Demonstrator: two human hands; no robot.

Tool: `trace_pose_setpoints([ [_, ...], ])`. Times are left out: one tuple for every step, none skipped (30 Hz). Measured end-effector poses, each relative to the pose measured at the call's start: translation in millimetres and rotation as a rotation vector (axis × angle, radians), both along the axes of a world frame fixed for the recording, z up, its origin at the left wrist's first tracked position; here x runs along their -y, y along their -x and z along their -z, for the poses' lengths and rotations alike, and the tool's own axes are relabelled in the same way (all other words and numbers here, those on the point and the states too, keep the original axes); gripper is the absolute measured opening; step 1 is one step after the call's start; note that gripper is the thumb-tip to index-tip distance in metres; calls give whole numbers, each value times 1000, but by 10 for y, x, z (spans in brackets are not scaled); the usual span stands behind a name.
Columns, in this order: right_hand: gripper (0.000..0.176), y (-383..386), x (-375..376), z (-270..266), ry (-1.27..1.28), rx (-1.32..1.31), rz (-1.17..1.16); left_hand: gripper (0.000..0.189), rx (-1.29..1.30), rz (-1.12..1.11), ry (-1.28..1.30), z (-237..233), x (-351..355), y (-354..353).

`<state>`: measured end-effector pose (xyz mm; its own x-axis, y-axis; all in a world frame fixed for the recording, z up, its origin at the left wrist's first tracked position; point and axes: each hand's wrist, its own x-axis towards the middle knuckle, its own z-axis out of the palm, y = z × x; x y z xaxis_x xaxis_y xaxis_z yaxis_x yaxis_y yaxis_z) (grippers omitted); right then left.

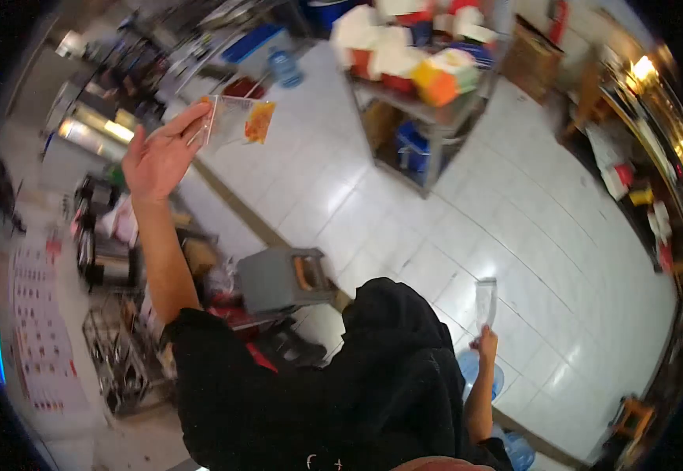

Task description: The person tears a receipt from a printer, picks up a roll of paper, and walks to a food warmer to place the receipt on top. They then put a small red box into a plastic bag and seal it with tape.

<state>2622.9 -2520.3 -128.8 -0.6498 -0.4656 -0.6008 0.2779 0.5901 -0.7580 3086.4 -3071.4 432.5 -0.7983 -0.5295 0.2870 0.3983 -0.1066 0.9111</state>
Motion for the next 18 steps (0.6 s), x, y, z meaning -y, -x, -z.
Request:
trace_pose_setpoints([
  [50,355,85,93,70,-76,-97,95,24,59,17,-9,36,459],
  [48,680,244,-29,129,-373,-284,95,49,122,31,-26,58,936],
  [46,922,549,-426,103,-232,-129,97,70,179,42,-49,45,1435],
  [44,1226,751,-600,131,-301,-124,96,110,228,77,-48,81,1906],
  [42,1598,917,-776,124,-425,-260,95,164,272,126,-75,70,2390],
  [39,1964,1023,-875,217,-359,-158,94,211,325,181,-74,23,2921],
  [38,2368,1091,-991,249,-316,-108,92,269,345,213,-21,28,3414],
  [37,2776,1158,-1105,281,-274,-58,89,341,387,297,2,-27,3968],
  [40,3235,1165,-1032,244,-310,-25,87,354,443,340,120,-1,4469],
  [43,3650,1097,-1014,335,-247,1,83,392,443,397,198,-79,5006],
  [41,3971,966,-883,266,-260,73,83,402,495,454,318,-76,5537],
  [40,4291,834,-759,199,-267,146,82,434,530,471,433,-96,6029],
  [39,4603,431,-182,36,-465,96,82,466,565,490,548,-121,6518],
  [37,4918,29,384,-148,-653,60,82,497,600,510,662,-150,7002],
  [25,4938,-281,402,-369,-594,122,76,657,663,643,636,-298,7685],
  [22,4880,-804,958,-586,-764,-196,68,504,776,424,711,-479,8249],
  [20,4741,-1153,1260,-677,-601,-80,65,476,860,408,828,-541,8854],
  [23,4523,-1509,1166,-760,-540,-314,62,463,943,398,943,-629,9449],
])
